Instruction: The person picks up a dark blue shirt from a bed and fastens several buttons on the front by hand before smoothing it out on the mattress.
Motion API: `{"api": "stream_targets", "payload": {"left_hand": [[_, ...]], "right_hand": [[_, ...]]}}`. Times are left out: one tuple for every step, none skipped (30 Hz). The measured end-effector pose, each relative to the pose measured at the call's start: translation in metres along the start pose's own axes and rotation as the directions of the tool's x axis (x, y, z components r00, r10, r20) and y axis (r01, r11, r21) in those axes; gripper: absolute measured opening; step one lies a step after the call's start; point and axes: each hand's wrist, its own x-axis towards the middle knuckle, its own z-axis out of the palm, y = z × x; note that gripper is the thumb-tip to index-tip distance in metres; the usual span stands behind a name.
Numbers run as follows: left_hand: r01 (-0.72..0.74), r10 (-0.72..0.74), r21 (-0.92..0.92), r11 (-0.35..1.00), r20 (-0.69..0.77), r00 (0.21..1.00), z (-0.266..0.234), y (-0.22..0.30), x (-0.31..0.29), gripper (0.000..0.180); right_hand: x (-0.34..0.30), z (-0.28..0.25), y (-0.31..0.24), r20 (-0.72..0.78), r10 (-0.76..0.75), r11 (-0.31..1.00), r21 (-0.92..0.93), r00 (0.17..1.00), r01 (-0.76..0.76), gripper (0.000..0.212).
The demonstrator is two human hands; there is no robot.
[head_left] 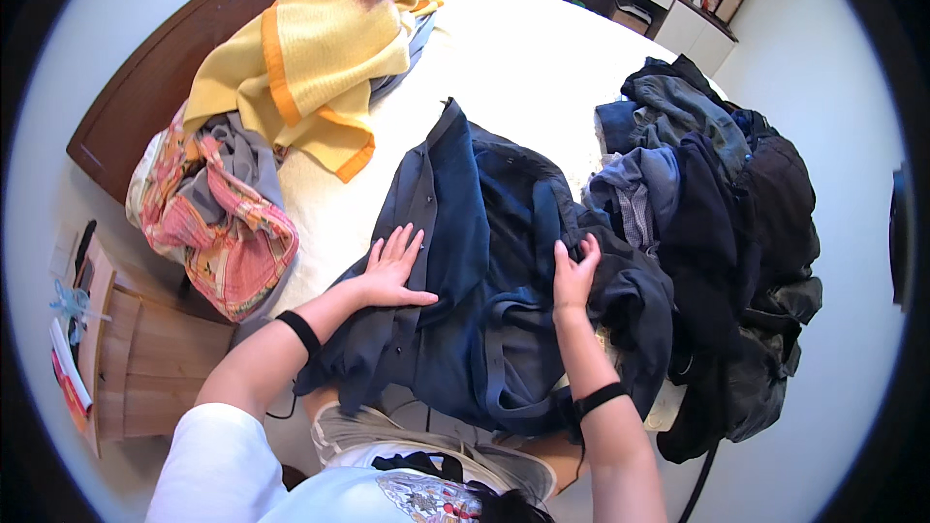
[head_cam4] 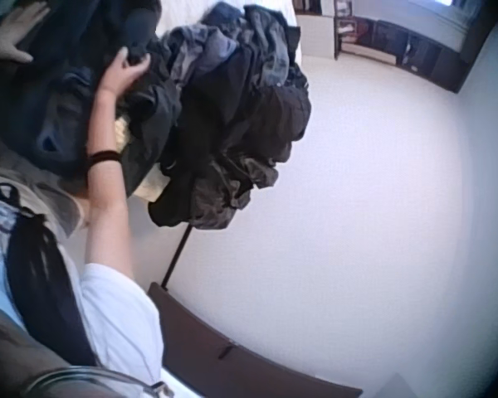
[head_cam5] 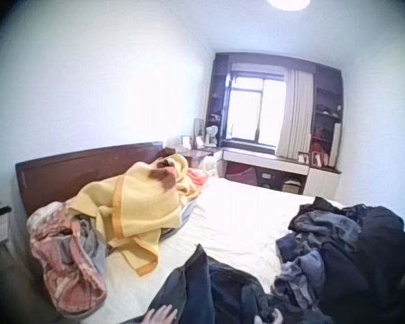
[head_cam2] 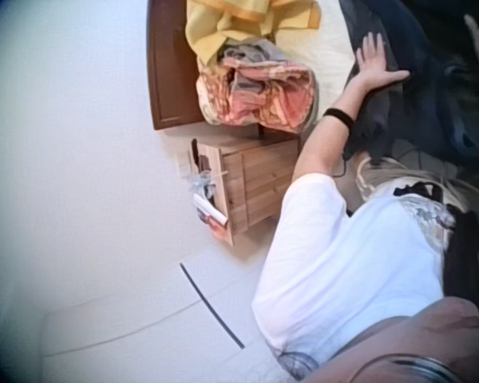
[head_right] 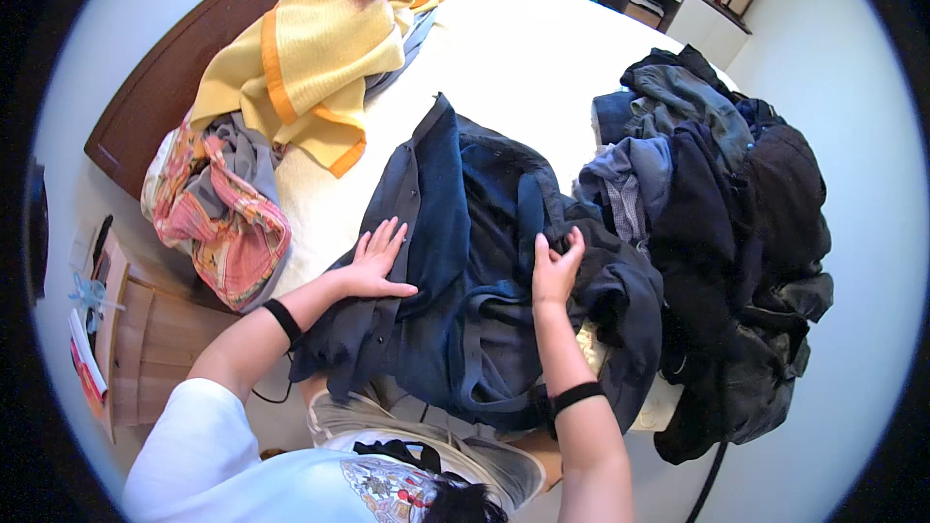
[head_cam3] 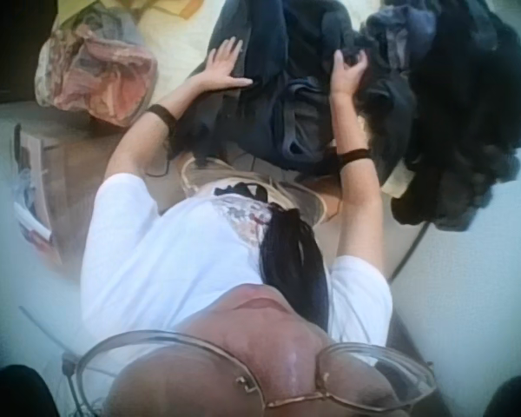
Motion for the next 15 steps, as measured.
{"api": "stream_targets", "payload": {"left_hand": [[0.009,-0.009,0.008,1.0,0.046,0.999,-0.005,0.0,-0.001,0.119],[0.011,-0.011,-0.002,1.0,0.038,0.999,-0.003,-0.003,-0.001,0.119],[0.006,-0.004,-0.03,1.0,0.041,0.999,-0.003,-0.006,0.0,0.119],[-0.002,0.004,-0.059,0.998,0.045,0.999,-0.002,-0.008,0.002,0.118],[0.016,-0.013,-0.06,0.998,0.047,0.999,0.0,-0.011,0.0,0.118],[0.024,-0.021,-0.065,0.998,0.043,0.999,0.002,-0.014,-0.001,0.118],[0.027,-0.024,-0.08,0.996,0.045,0.999,0.003,-0.019,-0.002,0.118],[0.017,-0.012,-0.099,0.995,0.047,0.999,0.004,-0.017,0.0,0.119],[0.021,-0.016,-0.11,0.994,0.044,0.999,0.004,-0.017,0.001,0.119],[0.016,-0.01,-0.105,0.994,0.056,0.998,0.003,-0.016,0.001,0.119],[0.01,-0.003,-0.1,0.995,0.068,0.998,0.002,-0.016,0.001,0.119],[0.024,-0.017,-0.108,0.994,0.071,0.997,0.002,-0.018,0.0,0.119],[0.029,-0.021,-0.108,0.994,0.073,0.997,0.002,-0.02,0.0,0.119],[0.036,-0.028,-0.106,0.994,0.077,0.997,0.001,-0.023,-0.002,0.119],[0.009,0.001,-0.123,0.992,0.083,0.997,-0.001,-0.013,0.006,0.118]], "right_hand": [[0.011,0.007,-0.006,0.024,0.07,0.995,-0.071,0.997,-0.068,0.079],[0.019,0.015,-0.012,0.036,0.136,0.981,-0.141,0.99,-0.13,0.082],[0.029,0.017,-0.015,0.103,0.161,0.978,-0.153,0.982,-0.144,0.083],[0.04,0.017,-0.018,0.167,0.186,0.973,-0.167,0.968,-0.158,0.084],[0.048,0.021,-0.027,0.267,0.28,0.957,-0.147,0.922,-0.249,0.079],[0.051,0.022,-0.052,0.289,0.347,0.934,-0.19,0.892,-0.302,0.07],[0.061,0.027,-0.06,0.297,0.226,0.974,-0.093,0.928,-0.208,0.064],[0.075,0.021,-0.069,0.282,0.099,0.995,0.0,0.954,-0.104,0.058],[0.089,0.021,-0.085,0.228,-0.006,0.996,0.085,0.974,-0.013,0.054],[0.102,0.02,-0.104,0.165,-0.107,0.984,0.162,0.981,0.08,0.051],[0.115,0.015,-0.121,0.165,-0.191,0.974,0.156,0.968,0.165,0.053],[0.12,0.019,-0.135,0.172,-0.267,0.958,0.158,0.948,0.241,0.055],[0.119,0.029,-0.144,0.267,-0.3,0.94,0.244,0.916,0.237,0.06],[0.111,0.041,-0.15,0.354,-0.337,0.918,0.331,0.873,0.22,0.065],[0.109,0.03,-0.154,0.518,-0.046,0.97,0.227,0.854,-0.086,0.074]]}}
